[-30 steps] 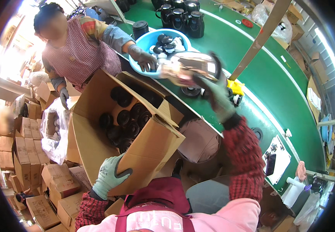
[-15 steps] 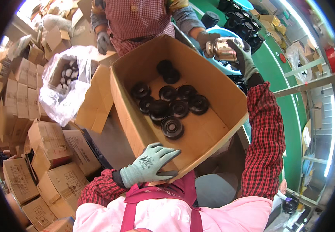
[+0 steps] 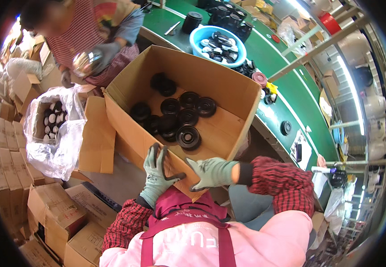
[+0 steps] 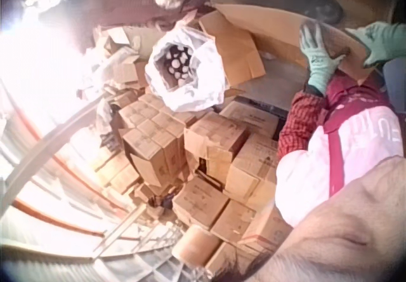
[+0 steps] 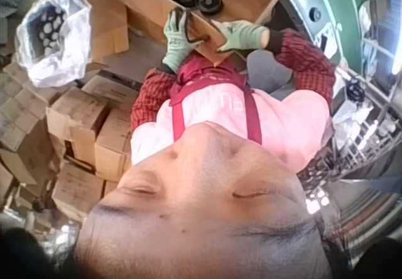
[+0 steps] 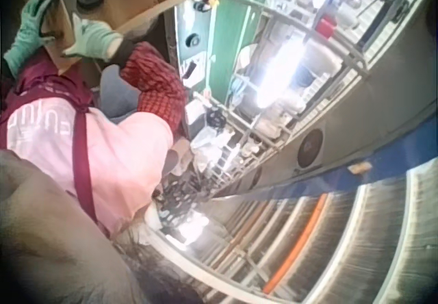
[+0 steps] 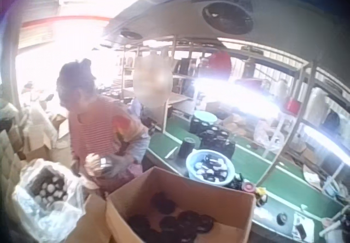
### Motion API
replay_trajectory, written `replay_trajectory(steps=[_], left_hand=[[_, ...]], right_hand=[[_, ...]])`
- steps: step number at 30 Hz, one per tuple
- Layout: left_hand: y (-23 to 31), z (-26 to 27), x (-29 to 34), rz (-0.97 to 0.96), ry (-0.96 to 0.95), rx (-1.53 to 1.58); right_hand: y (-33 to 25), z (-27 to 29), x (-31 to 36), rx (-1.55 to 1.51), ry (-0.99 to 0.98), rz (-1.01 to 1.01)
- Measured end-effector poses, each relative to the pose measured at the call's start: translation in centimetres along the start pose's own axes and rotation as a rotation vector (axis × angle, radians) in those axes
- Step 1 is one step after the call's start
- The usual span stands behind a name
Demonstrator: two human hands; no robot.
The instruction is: The person assembles black coffee makers by inserting a metal rod into the base and screwing on a lid. They handle the components one at a time, placing finished units on a green workbench.
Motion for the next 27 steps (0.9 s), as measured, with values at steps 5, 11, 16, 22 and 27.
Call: replay_trajectory(steps=[5, 11, 16, 22, 27], left_hand=[[0.0, 1.7, 1.4, 0.083, 0.082, 0.014], [-7.1, 3.8, 8.8, 0.361, 0.039, 0.191], [-10.3, 6.5, 12.0, 0.475, 0.005, 0.045], [-14.6, 8.5, 11.9, 0.515, -0.084, 0.06], [-21.7, 14.5, 10.9, 0.378, -0.082, -0.056]], right_hand=[[0.7, -4.1, -0.3, 0.126, 0.205, -0.021], [-0.5, -4.3, -0.7, 0.166, 0.259, 0.126], [-1.2, -3.0, -0.5, 0.014, 0.24, 0.002], [5.5, -0.4, -3.1, -0.314, -0.053, 0.139], [15.2, 3.0, -9.2, 0.063, 0.261, -0.596]])
Point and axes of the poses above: each hand's wrist, its own x-axis away from the middle knuckle, its own z-axis out of the back of the hand, y = z × x, the point moved 4 cm from there along -x, towards the middle knuckle, and after that the axes turned 6 degrees about z, right-handed, at the moved point
